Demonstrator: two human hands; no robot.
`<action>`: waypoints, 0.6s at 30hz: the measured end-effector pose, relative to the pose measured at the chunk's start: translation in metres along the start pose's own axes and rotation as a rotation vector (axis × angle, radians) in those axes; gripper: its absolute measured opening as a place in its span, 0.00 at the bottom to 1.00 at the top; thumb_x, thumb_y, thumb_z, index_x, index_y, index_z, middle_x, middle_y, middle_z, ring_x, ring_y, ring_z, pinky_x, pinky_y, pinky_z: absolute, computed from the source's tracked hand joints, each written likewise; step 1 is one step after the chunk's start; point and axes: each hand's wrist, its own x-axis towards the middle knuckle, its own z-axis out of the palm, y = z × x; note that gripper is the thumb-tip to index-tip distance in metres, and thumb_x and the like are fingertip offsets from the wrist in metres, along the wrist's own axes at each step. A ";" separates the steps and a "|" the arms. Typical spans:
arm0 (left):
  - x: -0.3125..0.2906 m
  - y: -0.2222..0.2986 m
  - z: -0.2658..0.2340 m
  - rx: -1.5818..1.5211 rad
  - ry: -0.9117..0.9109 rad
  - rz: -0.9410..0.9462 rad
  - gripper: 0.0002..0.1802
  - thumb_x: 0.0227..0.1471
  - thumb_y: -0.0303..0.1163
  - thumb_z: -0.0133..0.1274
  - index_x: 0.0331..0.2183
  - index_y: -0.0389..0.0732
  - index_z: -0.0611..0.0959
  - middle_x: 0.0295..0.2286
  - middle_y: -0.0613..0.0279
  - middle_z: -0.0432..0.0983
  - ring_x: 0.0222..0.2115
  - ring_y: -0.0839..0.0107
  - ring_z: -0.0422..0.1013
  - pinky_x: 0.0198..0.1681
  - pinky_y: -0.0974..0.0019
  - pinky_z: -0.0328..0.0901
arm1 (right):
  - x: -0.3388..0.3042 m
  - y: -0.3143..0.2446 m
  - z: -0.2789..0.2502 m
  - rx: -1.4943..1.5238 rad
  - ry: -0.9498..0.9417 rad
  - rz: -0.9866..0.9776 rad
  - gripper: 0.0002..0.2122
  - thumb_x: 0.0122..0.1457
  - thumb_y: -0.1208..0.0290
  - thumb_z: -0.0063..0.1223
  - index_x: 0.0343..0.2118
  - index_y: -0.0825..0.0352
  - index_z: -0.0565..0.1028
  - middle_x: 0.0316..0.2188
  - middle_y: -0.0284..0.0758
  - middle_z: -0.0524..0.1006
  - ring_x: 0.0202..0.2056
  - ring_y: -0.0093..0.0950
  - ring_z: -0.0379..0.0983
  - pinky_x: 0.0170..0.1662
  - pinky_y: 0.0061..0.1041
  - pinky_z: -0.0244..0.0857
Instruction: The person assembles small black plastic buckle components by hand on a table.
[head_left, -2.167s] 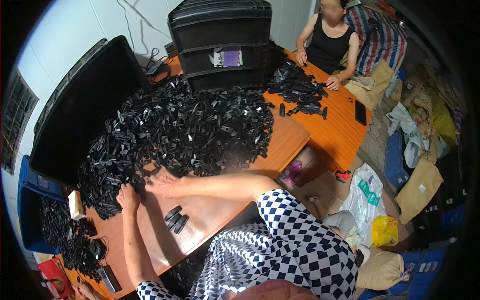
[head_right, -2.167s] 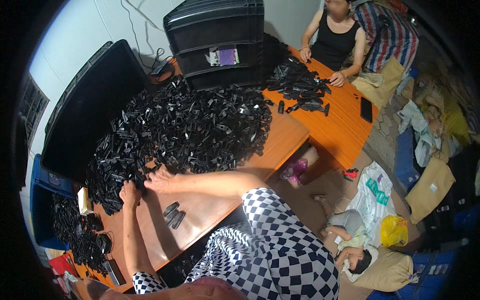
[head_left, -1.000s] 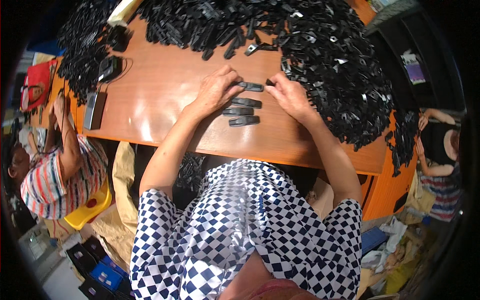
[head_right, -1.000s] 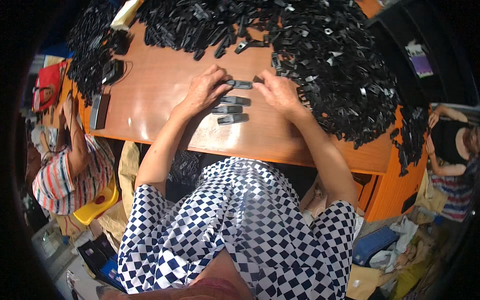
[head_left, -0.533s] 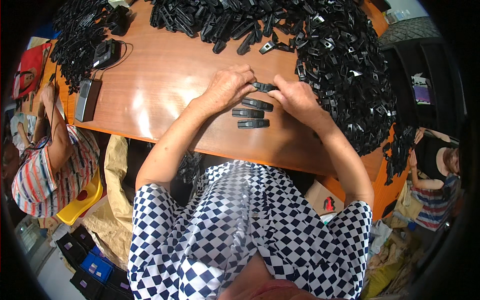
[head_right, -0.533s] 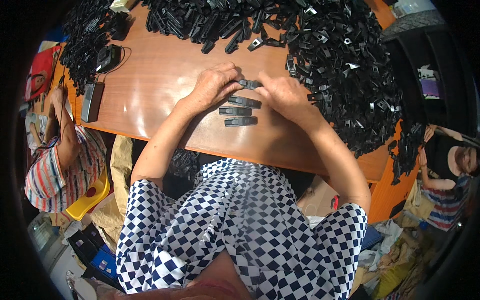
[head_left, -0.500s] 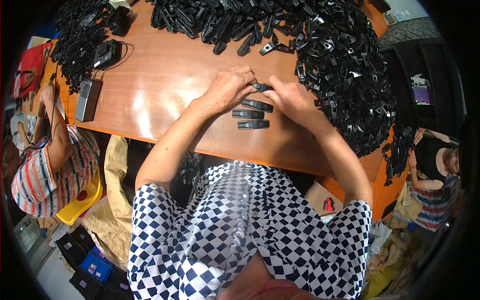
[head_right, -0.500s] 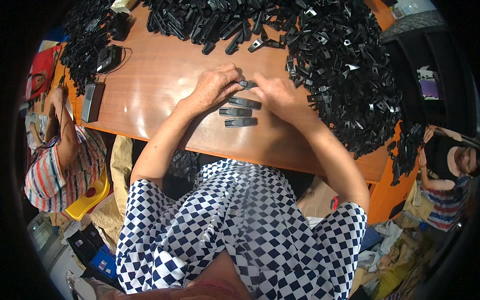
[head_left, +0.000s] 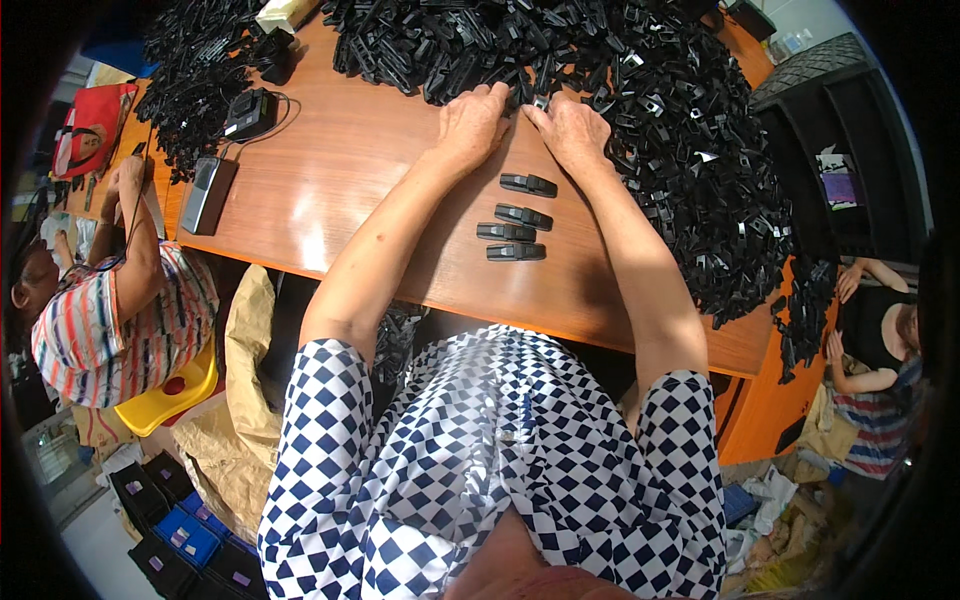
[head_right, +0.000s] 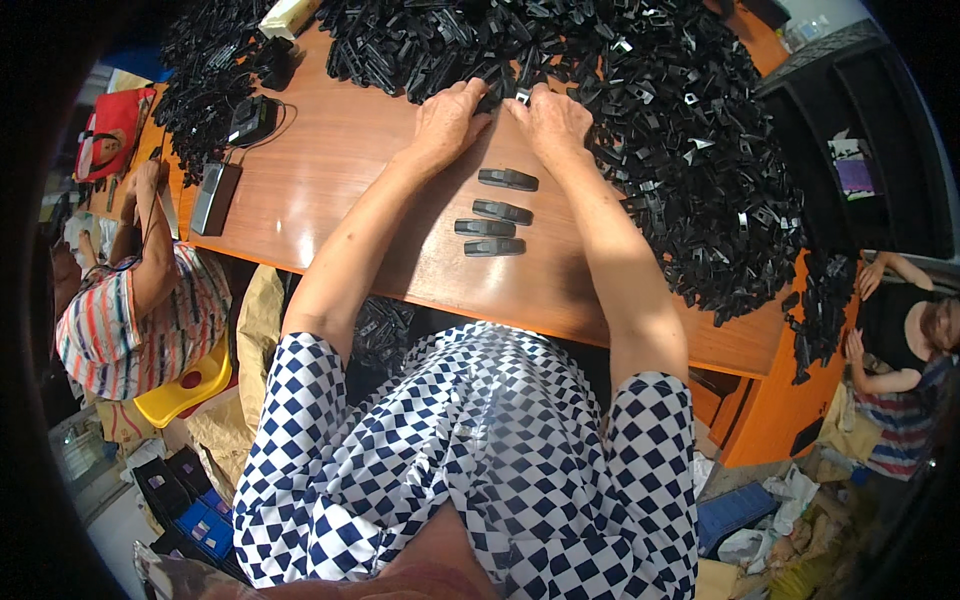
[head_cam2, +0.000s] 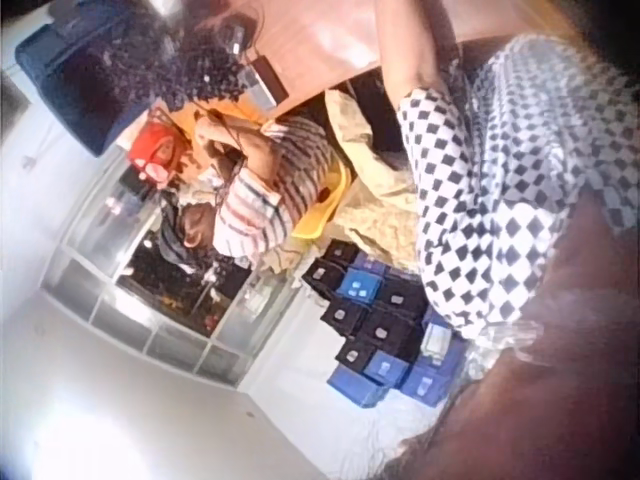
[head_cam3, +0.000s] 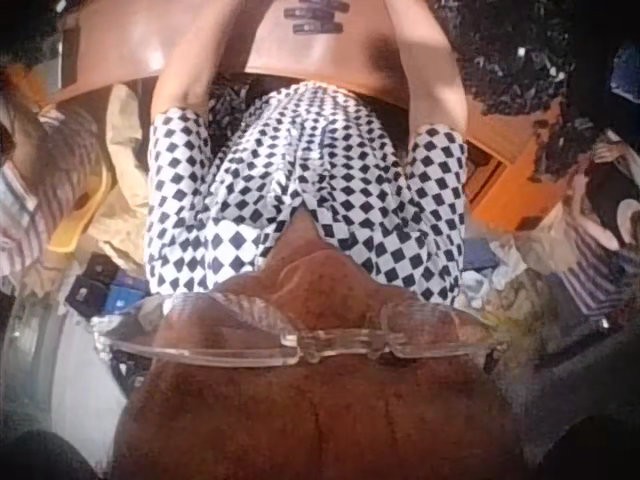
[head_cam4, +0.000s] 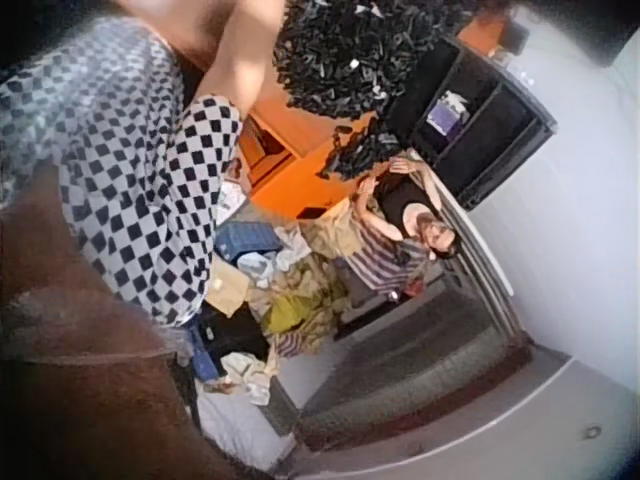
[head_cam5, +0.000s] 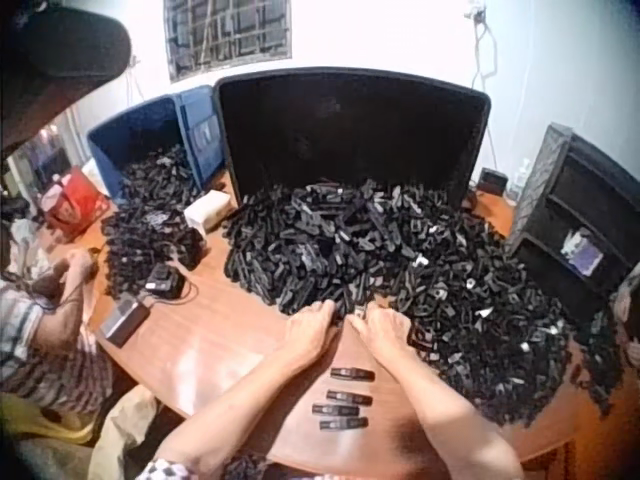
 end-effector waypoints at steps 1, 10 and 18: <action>0.002 -0.001 0.003 0.061 -0.036 -0.006 0.18 0.52 0.36 0.63 0.41 0.39 0.78 0.33 0.52 0.78 0.33 0.56 0.77 0.37 0.58 0.72 | 0.005 0.003 0.008 -0.007 0.032 -0.016 0.19 0.60 0.52 0.57 0.34 0.68 0.77 0.30 0.46 0.82 0.36 0.46 0.81 0.39 0.46 0.72; -0.028 0.000 0.001 -0.390 -0.298 -0.234 0.17 0.54 0.40 0.57 0.37 0.35 0.80 0.27 0.38 0.80 0.31 0.44 0.77 0.38 0.48 0.70 | 0.009 0.017 -0.001 -0.032 -0.069 -0.173 0.18 0.60 0.57 0.58 0.42 0.69 0.73 0.31 0.47 0.82 0.39 0.46 0.81 0.41 0.46 0.72; -0.015 0.011 -0.012 0.044 -0.111 0.403 0.14 0.52 0.24 0.52 0.42 0.45 0.79 0.47 0.55 0.71 0.42 0.54 0.74 0.42 0.53 0.71 | 0.009 0.014 0.012 0.089 0.012 -0.098 0.14 0.60 0.60 0.57 0.43 0.63 0.73 0.35 0.44 0.82 0.43 0.46 0.79 0.44 0.45 0.70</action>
